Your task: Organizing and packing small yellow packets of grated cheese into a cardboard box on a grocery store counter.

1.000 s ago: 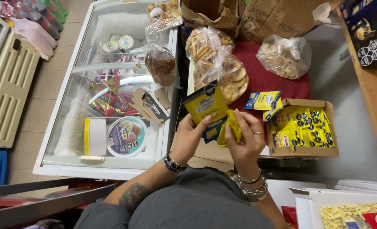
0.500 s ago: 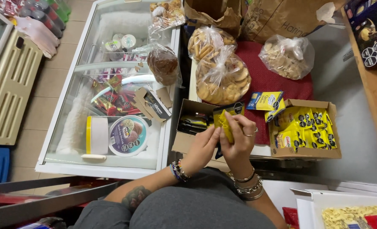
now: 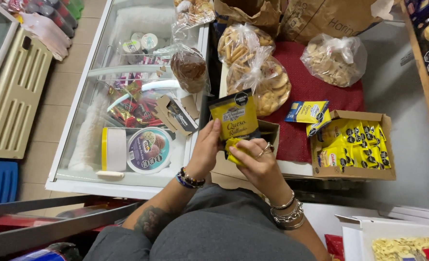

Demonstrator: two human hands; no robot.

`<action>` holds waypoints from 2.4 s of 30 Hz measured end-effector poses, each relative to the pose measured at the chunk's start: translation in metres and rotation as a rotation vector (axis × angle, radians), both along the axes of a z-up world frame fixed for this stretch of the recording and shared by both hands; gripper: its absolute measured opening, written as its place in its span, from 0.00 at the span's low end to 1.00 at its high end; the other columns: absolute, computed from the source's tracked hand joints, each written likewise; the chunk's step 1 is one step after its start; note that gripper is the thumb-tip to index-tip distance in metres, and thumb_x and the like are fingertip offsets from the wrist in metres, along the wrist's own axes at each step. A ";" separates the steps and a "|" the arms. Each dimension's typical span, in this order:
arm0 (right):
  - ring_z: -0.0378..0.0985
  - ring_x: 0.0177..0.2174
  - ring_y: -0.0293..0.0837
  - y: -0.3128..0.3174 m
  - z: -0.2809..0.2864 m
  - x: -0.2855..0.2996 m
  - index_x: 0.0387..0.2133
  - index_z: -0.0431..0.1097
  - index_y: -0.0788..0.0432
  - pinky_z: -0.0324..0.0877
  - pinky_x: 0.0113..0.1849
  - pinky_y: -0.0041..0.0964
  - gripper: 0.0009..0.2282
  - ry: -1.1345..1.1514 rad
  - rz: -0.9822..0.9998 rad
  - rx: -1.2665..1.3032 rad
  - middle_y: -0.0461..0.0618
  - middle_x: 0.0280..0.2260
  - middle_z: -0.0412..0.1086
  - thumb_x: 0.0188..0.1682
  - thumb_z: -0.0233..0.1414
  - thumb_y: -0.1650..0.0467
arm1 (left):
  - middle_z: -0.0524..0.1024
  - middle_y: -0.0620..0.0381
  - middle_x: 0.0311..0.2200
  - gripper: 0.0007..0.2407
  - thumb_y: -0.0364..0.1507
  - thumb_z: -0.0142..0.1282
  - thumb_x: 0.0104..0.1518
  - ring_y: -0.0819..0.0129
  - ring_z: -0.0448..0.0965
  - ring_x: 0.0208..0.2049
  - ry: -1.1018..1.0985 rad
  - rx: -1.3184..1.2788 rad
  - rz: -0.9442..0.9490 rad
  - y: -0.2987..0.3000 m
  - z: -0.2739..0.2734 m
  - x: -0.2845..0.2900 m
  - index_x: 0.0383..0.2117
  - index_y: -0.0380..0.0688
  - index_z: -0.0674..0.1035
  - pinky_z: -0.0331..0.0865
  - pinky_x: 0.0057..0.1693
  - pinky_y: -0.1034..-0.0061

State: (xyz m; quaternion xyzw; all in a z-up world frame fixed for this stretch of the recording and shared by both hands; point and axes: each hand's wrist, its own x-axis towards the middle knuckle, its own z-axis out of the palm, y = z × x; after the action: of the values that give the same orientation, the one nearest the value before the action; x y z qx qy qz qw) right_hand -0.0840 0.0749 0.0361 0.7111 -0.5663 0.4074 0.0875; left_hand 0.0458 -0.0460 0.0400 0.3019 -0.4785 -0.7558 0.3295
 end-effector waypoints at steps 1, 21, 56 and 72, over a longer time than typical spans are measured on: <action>0.75 0.38 0.53 0.002 0.000 -0.004 0.41 0.79 0.54 0.71 0.43 0.45 0.13 -0.004 -0.001 0.002 0.50 0.42 0.74 0.41 0.62 0.75 | 0.76 0.39 0.39 0.22 0.41 0.39 0.70 0.51 0.82 0.39 -0.004 0.002 -0.001 -0.007 -0.002 0.003 0.54 0.30 0.74 0.81 0.40 0.59; 0.79 0.42 0.57 0.036 -0.022 -0.099 0.48 0.74 0.53 0.73 0.44 0.49 0.19 -0.060 -0.391 0.894 0.52 0.37 0.76 0.40 0.61 0.70 | 0.71 0.29 0.57 0.19 0.38 0.41 0.68 0.31 0.64 0.62 -0.392 -0.727 -0.942 -0.083 0.014 -0.084 0.60 0.42 0.73 0.54 0.69 0.46; 0.79 0.43 0.64 0.021 -0.056 -0.090 0.54 0.71 0.55 0.74 0.45 0.55 0.23 -0.045 -0.387 0.833 0.54 0.52 0.70 0.40 0.48 0.71 | 0.68 0.42 0.62 0.34 0.51 0.38 0.61 0.53 0.62 0.67 -1.316 -0.678 -1.004 -0.115 -0.152 -0.121 0.63 0.33 0.67 0.52 0.71 0.63; 0.78 0.45 0.64 0.016 -0.061 -0.089 0.50 0.73 0.55 0.73 0.49 0.55 0.21 0.001 -0.397 0.859 0.50 0.52 0.68 0.42 0.44 0.73 | 0.61 0.64 0.69 0.36 0.63 0.33 0.56 0.68 0.58 0.69 -1.411 -0.872 -1.360 -0.136 -0.158 -0.140 0.68 0.60 0.63 0.52 0.71 0.74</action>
State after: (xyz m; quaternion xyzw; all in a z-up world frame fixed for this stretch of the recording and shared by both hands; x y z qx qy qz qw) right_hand -0.1725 0.0909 -0.0249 0.5610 -0.8086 0.1112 -0.1382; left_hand -0.0941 -0.1819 -0.1183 0.1969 -0.8571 -0.1996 -0.4321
